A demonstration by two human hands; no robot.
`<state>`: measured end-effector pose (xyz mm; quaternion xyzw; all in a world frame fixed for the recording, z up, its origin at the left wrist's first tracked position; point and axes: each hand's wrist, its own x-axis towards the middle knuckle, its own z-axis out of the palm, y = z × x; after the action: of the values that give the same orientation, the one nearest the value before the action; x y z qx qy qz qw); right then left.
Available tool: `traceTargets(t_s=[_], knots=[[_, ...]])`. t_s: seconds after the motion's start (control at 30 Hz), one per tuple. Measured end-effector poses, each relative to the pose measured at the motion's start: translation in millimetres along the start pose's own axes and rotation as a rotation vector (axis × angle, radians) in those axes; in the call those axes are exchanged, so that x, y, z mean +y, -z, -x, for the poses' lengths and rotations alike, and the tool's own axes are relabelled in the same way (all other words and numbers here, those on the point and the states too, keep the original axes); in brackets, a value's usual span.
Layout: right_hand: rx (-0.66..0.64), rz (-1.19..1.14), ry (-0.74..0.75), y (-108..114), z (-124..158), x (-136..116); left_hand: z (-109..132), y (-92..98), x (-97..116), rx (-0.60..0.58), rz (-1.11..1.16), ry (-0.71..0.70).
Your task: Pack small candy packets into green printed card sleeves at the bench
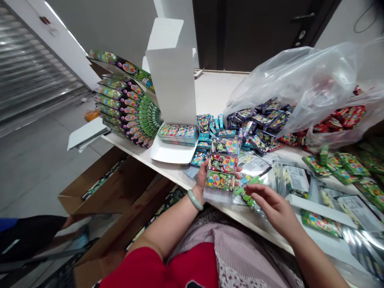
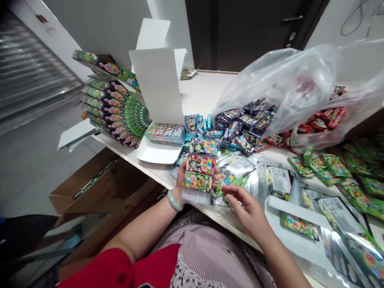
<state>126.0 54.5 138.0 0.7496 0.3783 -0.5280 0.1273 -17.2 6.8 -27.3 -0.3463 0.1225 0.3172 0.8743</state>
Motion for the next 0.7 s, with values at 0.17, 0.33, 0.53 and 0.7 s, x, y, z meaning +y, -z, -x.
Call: traceTargets(t_s=[0.17,0.33,0.53,0.7], knots=[[-0.013,0.03,0.017,0.1,-1.1,3.8,-1.3,3.5,-3.5,0.171,-0.02,-0.093],[0.285,0.292,0.344,14.1,-21.9,-28.0,3.3,-10.5,-17.1,-0.017,-0.037,-0.019],[0.308,0.633,0.618,38.8,-40.1,-71.9,12.3,-8.8,-6.7,-0.131,-0.512,-0.142],[0.17,0.628,0.525,49.0,-27.2,-72.7,20.2,-7.0,20.5,-0.077,-1.408,-0.455]])
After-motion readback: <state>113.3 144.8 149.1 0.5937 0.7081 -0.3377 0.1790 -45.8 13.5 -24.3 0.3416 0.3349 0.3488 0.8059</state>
